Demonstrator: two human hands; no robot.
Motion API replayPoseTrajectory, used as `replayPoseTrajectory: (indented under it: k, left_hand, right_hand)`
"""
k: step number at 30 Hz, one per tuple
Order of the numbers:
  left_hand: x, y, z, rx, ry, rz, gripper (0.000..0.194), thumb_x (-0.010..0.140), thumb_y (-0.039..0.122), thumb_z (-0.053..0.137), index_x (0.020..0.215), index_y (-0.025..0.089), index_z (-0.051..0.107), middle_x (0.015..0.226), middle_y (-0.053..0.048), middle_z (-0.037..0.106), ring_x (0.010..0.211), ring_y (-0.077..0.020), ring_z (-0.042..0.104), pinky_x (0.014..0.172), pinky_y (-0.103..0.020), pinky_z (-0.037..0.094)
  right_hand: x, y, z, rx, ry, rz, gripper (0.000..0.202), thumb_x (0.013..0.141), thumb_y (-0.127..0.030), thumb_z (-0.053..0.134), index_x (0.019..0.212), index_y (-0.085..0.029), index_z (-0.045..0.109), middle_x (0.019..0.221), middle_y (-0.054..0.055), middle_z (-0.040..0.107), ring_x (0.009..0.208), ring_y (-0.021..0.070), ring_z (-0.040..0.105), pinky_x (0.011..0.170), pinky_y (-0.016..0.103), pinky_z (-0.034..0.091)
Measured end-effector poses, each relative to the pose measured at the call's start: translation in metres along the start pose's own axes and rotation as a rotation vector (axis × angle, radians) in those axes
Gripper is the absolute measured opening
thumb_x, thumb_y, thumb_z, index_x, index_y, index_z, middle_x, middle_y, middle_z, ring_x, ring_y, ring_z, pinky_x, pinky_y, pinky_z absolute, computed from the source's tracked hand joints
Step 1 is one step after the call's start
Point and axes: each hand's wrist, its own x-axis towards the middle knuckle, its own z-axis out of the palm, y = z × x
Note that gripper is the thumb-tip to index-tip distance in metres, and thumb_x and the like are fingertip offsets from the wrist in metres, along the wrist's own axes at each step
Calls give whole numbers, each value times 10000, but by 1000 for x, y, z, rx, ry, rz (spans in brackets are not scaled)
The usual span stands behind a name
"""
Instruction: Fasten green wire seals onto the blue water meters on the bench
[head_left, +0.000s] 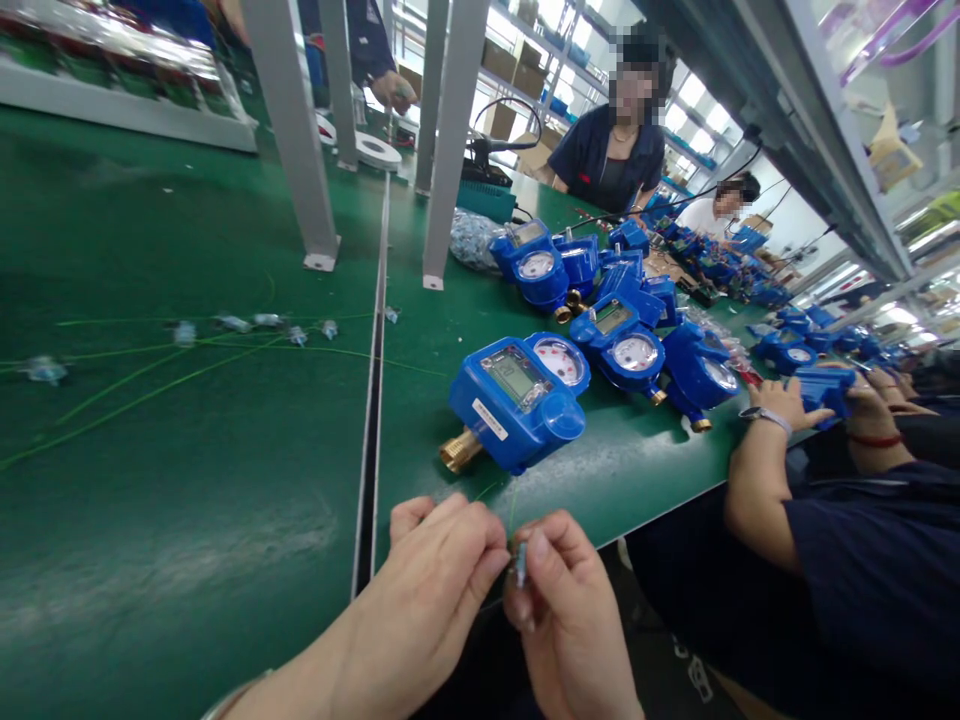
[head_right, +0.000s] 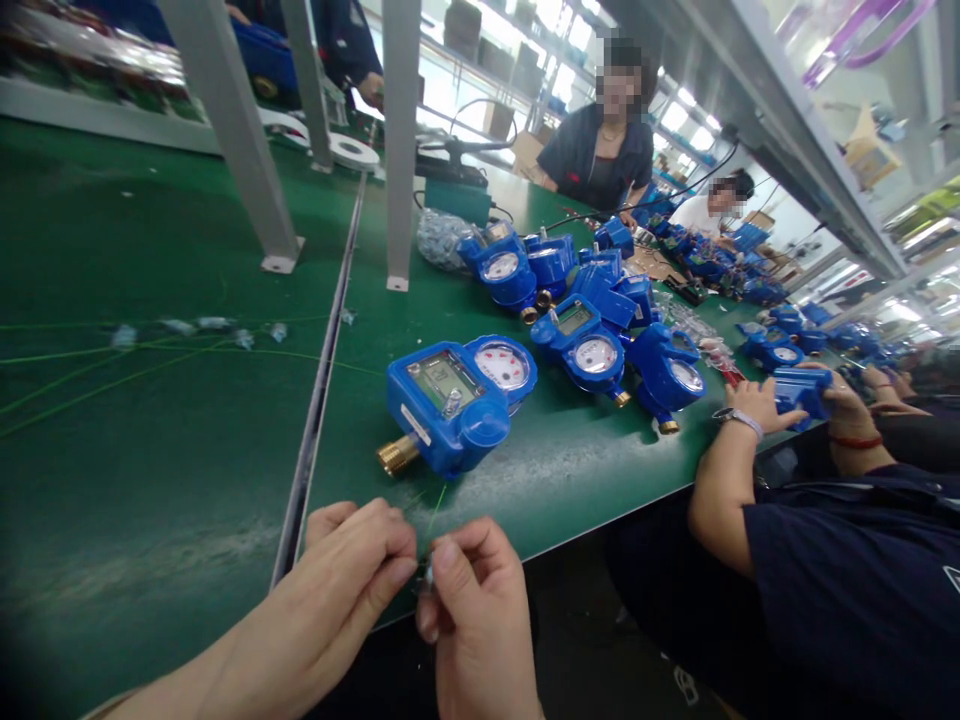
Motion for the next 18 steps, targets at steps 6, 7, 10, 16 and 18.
replayPoseTrajectory:
  k: [6, 7, 10, 16, 18]
  left_hand:
    - [0, -5, 4, -88, 3, -29, 205, 946, 200, 316, 830, 198, 485, 792, -8, 532, 757, -174, 490, 725, -305, 381]
    - [0, -5, 4, -138, -14, -49, 208, 950, 207, 309, 840, 202, 486, 803, -9, 538, 774, -170, 504, 739, -293, 399]
    - [1, -4, 2, -254, -68, -125, 230, 959, 244, 300, 826, 210, 484, 811, -7, 552, 782, -159, 535, 717, -255, 435]
    - [3, -3, -3, -531, -130, -265, 173, 969, 318, 316, 882, 223, 432, 734, 28, 551, 687, -127, 558, 637, -223, 470]
    - [4, -3, -1, -669, -121, -251, 129, 974, 323, 310, 989, 231, 400, 749, 35, 557, 673, -116, 566, 651, -223, 485]
  right_hand:
    - [2, -1, 0, 82, -38, 59, 199, 792, -329, 675, 742, -185, 547, 566, -55, 514, 421, 32, 406, 419, 151, 293]
    - [3, 0, -1, 143, -51, 96, 187, 799, -326, 667, 750, -188, 551, 583, -53, 526, 413, 28, 399, 410, 148, 289]
    - [4, 3, -2, 210, -76, 120, 138, 812, -321, 655, 796, -200, 591, 635, -34, 577, 416, 26, 427, 404, 140, 300]
    - [-1, 7, -5, 10, -119, -93, 187, 829, -347, 628, 936, -204, 682, 789, 30, 611, 604, 94, 573, 536, 215, 461]
    - [-2, 7, -8, -97, -153, -185, 194, 811, -288, 652, 993, -230, 683, 916, 32, 571, 682, 106, 577, 586, 240, 478]
